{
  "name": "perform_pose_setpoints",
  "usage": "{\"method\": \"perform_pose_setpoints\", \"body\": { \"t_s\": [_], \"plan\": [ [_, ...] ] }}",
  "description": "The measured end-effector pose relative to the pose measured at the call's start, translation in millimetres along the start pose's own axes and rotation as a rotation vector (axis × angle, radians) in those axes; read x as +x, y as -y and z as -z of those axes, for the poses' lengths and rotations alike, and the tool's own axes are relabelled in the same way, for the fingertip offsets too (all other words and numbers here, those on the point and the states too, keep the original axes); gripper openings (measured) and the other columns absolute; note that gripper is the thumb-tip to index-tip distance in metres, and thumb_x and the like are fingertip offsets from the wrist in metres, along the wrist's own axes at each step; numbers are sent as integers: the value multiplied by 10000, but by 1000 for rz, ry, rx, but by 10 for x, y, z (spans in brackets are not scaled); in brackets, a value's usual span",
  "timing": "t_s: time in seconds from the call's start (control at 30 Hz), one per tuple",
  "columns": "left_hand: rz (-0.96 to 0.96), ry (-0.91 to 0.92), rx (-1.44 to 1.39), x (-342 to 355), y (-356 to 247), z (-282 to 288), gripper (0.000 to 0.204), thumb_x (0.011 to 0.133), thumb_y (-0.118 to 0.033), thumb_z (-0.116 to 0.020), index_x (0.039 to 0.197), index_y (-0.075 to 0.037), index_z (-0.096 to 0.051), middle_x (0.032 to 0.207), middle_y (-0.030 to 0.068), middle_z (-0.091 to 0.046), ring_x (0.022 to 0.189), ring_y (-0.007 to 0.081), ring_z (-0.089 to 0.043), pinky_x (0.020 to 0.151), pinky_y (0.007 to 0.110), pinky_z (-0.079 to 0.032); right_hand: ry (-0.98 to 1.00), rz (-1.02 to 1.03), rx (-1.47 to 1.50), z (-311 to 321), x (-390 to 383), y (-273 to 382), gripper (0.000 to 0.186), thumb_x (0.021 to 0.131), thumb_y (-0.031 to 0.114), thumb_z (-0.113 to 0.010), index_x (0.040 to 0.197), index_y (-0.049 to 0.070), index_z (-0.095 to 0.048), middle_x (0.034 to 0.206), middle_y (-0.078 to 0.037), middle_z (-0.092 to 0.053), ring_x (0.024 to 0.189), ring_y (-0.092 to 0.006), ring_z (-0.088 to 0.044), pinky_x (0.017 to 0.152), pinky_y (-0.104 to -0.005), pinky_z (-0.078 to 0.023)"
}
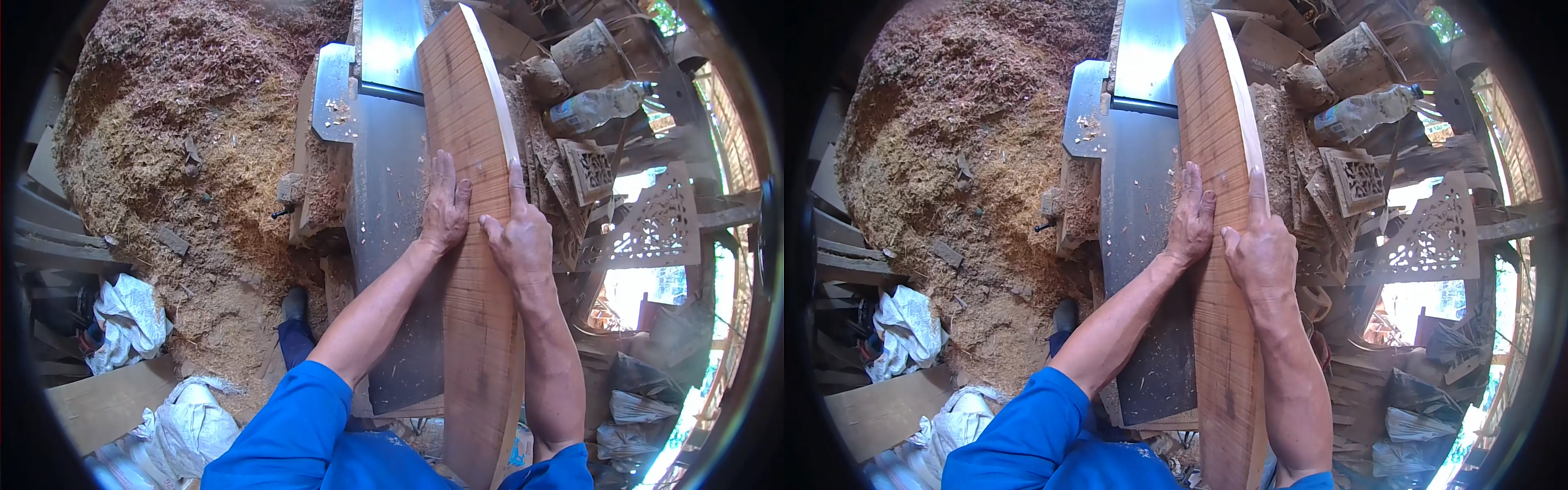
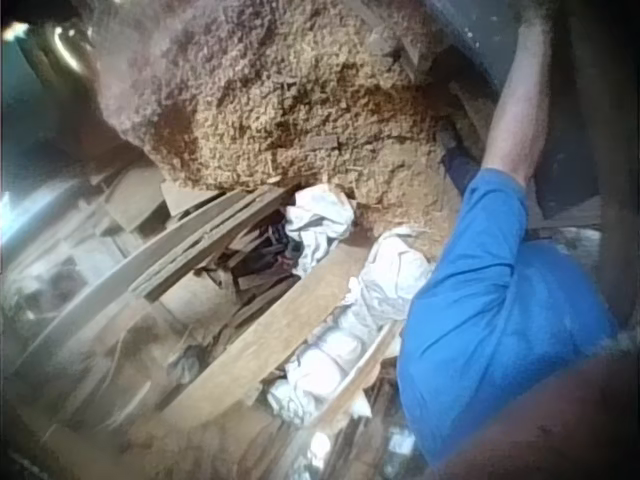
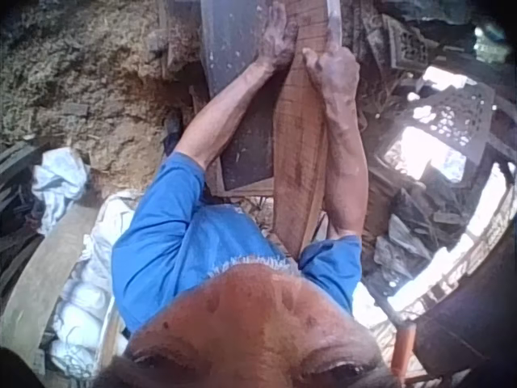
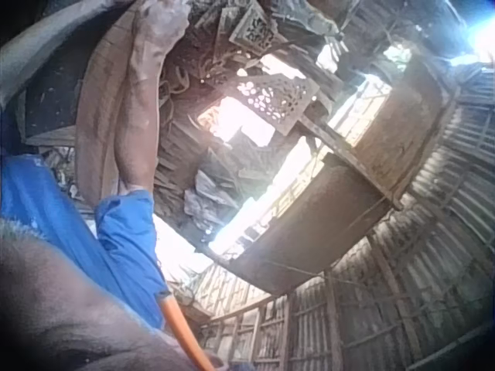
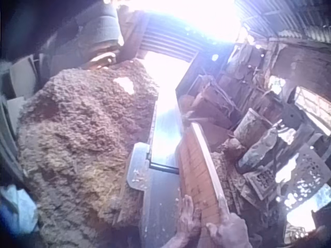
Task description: The person passes a wooden plank over a jointer machine to flatten its edge and face, then places the processed wood onto a stack on the floor and picks up another plank to repeat the task.
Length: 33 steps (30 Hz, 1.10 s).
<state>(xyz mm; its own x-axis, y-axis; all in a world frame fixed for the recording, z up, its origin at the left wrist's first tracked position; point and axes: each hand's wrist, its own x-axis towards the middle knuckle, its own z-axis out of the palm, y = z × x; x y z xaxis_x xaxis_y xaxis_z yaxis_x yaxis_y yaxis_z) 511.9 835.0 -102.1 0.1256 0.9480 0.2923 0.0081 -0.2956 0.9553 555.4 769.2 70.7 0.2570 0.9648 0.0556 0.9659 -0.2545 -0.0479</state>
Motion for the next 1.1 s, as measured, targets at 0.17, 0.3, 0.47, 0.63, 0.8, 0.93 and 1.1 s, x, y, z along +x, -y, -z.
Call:
{"method": "perform_pose_setpoints", "body": {
  "t_s": [0.17, 0.3, 0.47, 0.63, 0.8, 0.93, 1.1],
  "plan": [
    [-15, 2, 1, 4, 7, -2, 706, 1060, -435, -337, 1534, 58, -163, 1584, 318, -153, 1486, 443, -148, 1226, 444, -148, -12, 8, -30, -6, 194, 35, 943, 787, 205, -739, 1555, 108, -200, 824, -268, -676, 769, -446, -683, 711, -513, -571],
    [-32, -14, -9, 15, 22, -1, 718, 1055, -433, -364, 1527, 71, -170, 1575, 332, -165, 1479, 455, -159, 1222, 449, -159, -25, 28, -55, -5, 350, 75, 928, 795, 223, -733, 1555, 116, -211, 819, -260, -685, 770, -442, -685, 721, -509, -570],
    [-18, 0, -1, 1, -23, -24, 720, 1052, -432, -375, 1516, 86, -189, 1570, 336, -174, 1473, 461, -175, 1219, 452, -170, -18, 10, -46, -13, 554, 45, 930, 802, 248, -736, 1558, 120, -211, 838, -268, -689, 784, -433, -692, 738, -507, -570],
    [-33, -8, 5, 12, 5, 5, 725, 1051, -431, -378, 1509, 100, -194, 1567, 344, -172, 1469, 465, -183, 1218, 453, -172, -25, 28, -42, -61, 732, 76, 929, 807, 273, -741, 1558, 124, -215, 853, -276, -691, 810, -429, -699, 756, -499, -572],
    [-24, 9, 13, -11, 10, 17, 731, 1049, -437, -378, 1505, 106, -199, 1566, 348, -169, 1471, 465, -178, 1219, 459, -165, -40, 30, -100, -48, 902, 141, 902, 811, 287, -743, 1548, 110, -255, 879, -271, -698, 840, -431, -699, 773, -497, -572],
    [-34, 3, -2, -11, -22, 20, 737, 1049, -441, -374, 1503, 112, -197, 1566, 348, -168, 1472, 463, -178, 1219, 461, -163, -34, 16, -113, -24, 1081, 187, 886, 822, 293, -738, 1546, 104, -265, 912, -273, -700, 877, -428, -699, 805, -493, -567],
    [-47, 29, 47, -27, -4, 43, 693, 1064, -381, -352, 1505, 122, -170, 1565, 351, -169, 1481, 445, -167, 1223, 433, -157, 1, -23, -129, -32, 1310, 260, 866, 846, 310, -728, 1552, 126, -262, 1001, -292, -689, 976, -424, -683, 885, -488, -544]
  ]
}}
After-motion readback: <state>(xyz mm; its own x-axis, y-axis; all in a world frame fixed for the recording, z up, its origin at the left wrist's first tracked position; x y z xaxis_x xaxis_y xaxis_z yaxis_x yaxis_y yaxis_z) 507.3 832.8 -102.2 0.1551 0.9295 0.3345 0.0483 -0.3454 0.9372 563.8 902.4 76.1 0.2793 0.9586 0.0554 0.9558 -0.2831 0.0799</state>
